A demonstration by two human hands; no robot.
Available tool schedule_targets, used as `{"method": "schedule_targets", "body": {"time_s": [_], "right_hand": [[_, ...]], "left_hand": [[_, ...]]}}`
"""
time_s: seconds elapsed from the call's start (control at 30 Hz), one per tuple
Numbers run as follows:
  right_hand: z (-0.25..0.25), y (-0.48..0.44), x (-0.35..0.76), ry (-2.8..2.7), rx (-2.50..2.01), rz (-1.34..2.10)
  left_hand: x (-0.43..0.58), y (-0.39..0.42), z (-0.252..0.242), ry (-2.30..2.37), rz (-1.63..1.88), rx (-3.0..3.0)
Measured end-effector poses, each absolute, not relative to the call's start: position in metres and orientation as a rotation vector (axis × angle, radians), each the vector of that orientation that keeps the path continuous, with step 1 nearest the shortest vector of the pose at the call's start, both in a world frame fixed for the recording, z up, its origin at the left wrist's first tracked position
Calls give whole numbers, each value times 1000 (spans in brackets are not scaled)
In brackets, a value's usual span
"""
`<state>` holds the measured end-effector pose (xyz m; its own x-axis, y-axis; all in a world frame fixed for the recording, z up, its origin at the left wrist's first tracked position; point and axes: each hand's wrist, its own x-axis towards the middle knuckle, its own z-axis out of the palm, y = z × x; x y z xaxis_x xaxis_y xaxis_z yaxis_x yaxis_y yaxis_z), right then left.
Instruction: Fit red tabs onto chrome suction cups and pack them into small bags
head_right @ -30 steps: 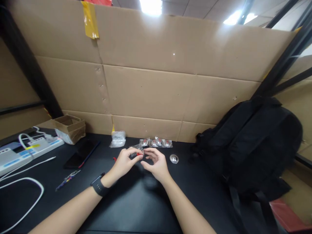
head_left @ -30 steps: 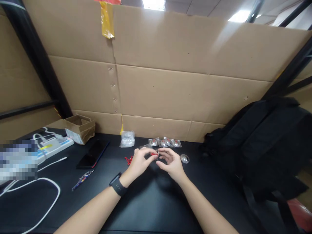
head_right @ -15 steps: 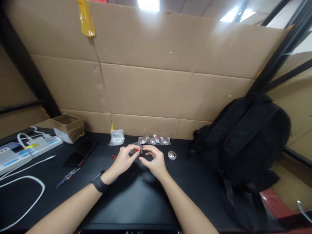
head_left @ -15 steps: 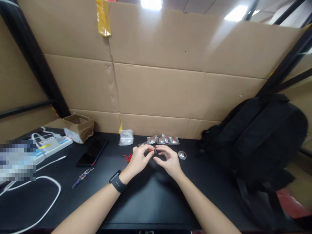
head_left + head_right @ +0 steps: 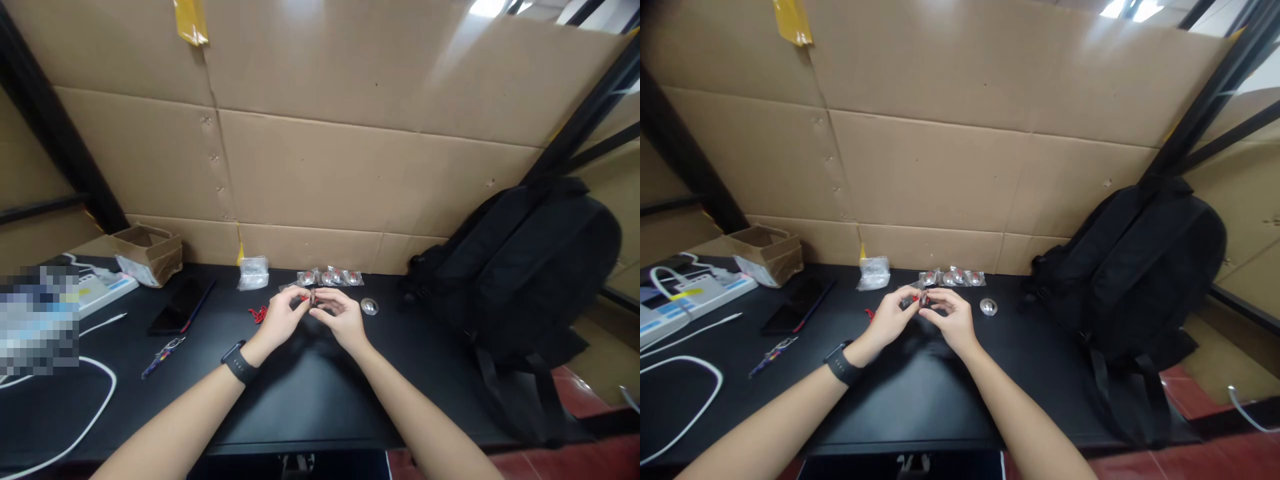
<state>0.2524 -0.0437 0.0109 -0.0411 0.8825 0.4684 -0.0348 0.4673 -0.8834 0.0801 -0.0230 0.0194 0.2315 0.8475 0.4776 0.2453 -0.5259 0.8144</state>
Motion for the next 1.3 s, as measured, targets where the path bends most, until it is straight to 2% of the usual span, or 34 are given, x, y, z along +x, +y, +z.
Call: {"method": "schedule_targets", "body": {"time_s": [0.23, 0.53, 0.83, 1.17, 1.3], "right_hand": [[10, -42, 259, -1378, -769, 928], [15, -44, 266, -1625, -833, 801], [25, -45, 272, -1771, -885, 566], [17, -42, 270, -1730, -947, 634], [17, -42, 270, -1834, -989, 548]], "left_hand": [[83, -28, 23, 999, 1301, 1943], [90, -49, 34, 1230, 1180, 2354], [87, -43, 31, 1333, 1186, 2370], [91, -45, 25, 1375, 1211, 2308], [84, -43, 34, 1341, 1148, 2359]]}}
